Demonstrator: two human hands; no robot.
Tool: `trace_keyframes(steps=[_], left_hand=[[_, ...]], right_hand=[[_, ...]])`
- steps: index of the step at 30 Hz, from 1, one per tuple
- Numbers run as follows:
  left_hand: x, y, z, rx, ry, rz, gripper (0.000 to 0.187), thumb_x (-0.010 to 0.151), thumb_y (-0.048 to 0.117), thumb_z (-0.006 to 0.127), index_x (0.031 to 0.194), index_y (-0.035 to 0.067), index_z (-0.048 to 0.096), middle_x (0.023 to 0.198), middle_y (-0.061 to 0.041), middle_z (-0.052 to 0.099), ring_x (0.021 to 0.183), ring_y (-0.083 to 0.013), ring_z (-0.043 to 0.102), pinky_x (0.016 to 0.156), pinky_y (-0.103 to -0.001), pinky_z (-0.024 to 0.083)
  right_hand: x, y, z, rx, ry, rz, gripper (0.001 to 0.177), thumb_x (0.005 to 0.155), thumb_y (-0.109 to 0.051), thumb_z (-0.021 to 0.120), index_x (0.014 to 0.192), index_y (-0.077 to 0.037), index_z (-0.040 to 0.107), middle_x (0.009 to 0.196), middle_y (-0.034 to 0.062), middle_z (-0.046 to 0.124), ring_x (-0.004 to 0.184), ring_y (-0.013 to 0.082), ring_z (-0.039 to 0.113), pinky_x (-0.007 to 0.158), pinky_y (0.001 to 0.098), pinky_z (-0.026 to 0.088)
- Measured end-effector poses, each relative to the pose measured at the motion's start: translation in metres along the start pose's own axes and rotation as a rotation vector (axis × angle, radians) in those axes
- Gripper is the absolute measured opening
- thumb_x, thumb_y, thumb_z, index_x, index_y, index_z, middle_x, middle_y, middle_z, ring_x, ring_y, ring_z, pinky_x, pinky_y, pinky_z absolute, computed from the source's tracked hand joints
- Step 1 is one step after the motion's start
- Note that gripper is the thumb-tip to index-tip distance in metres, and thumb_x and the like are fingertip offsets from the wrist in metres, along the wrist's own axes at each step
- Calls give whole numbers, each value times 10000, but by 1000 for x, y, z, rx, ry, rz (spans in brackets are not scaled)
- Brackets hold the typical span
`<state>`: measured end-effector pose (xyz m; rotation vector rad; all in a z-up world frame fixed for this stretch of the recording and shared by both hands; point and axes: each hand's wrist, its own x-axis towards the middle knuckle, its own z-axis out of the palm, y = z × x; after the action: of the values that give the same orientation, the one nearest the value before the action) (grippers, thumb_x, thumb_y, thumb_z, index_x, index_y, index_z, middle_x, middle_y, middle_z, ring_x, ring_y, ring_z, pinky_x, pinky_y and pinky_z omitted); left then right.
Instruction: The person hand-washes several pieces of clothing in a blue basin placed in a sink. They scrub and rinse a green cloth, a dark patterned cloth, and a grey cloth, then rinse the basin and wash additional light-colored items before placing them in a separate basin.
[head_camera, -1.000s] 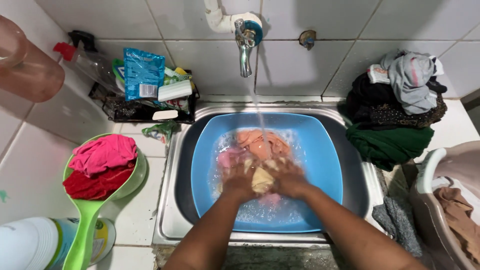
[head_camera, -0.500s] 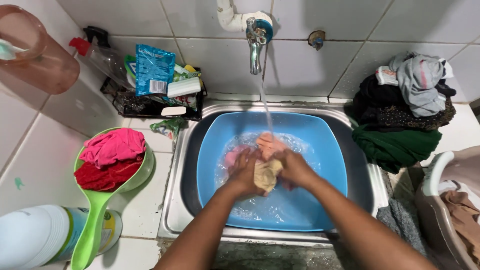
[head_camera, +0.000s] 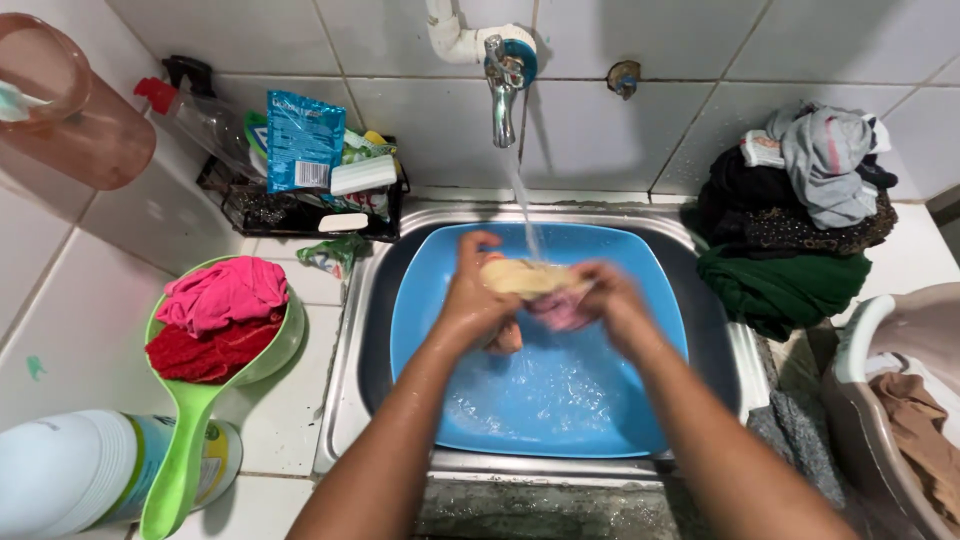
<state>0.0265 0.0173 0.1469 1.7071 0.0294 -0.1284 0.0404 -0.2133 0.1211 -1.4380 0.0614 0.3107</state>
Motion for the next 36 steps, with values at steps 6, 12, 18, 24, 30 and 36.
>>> trace_keyframes(steps=[6,12,18,24,30,36], left_hand=[[-30,50,33,225,-335,290,826,649,14,787,1374,183,431,1143,-144,644,1030,-281,684,879,-374,566],[-24,25,17,-393,-321,317,743,675,52,780,1365,136,519,1231,-122,624,1130,-262,650,995,-391,558],[-15,-17,16,-945,-71,-313,549,821,351,724,1303,155,550,1182,-111,693,1065,-273,690,908,-464,568],[-9,-25,27,-1263,157,-202,360,890,253,704,1167,66,571,1053,-165,688,996,-352,680,875,-518,579],[-15,16,21,-207,272,552,283,745,38,784,1005,41,674,1069,-119,683,997,-273,676,900,-404,557],[-42,46,44,-181,160,688,194,811,57,770,981,37,677,1139,-120,680,1040,-229,691,951,-330,561]], right_hand=[[-6,55,46,802,-35,557,538,844,-574,506,1168,-169,651,1116,123,712,1024,311,683,887,544,535],[10,52,41,1114,-304,415,513,1063,-471,589,1241,-3,701,1123,212,742,957,347,718,785,475,591],[16,14,58,754,134,308,446,976,-406,525,1139,-12,657,1075,175,725,956,325,731,874,431,623],[-8,23,68,321,62,-126,344,1027,-201,570,1260,45,631,1170,158,690,1076,249,669,977,423,530],[-4,13,53,566,-167,535,522,854,-455,481,1191,-91,643,1043,145,751,960,342,724,760,586,619],[-10,-10,67,1124,-628,396,471,1084,-535,507,1159,-95,654,1053,128,721,923,300,745,718,439,630]])
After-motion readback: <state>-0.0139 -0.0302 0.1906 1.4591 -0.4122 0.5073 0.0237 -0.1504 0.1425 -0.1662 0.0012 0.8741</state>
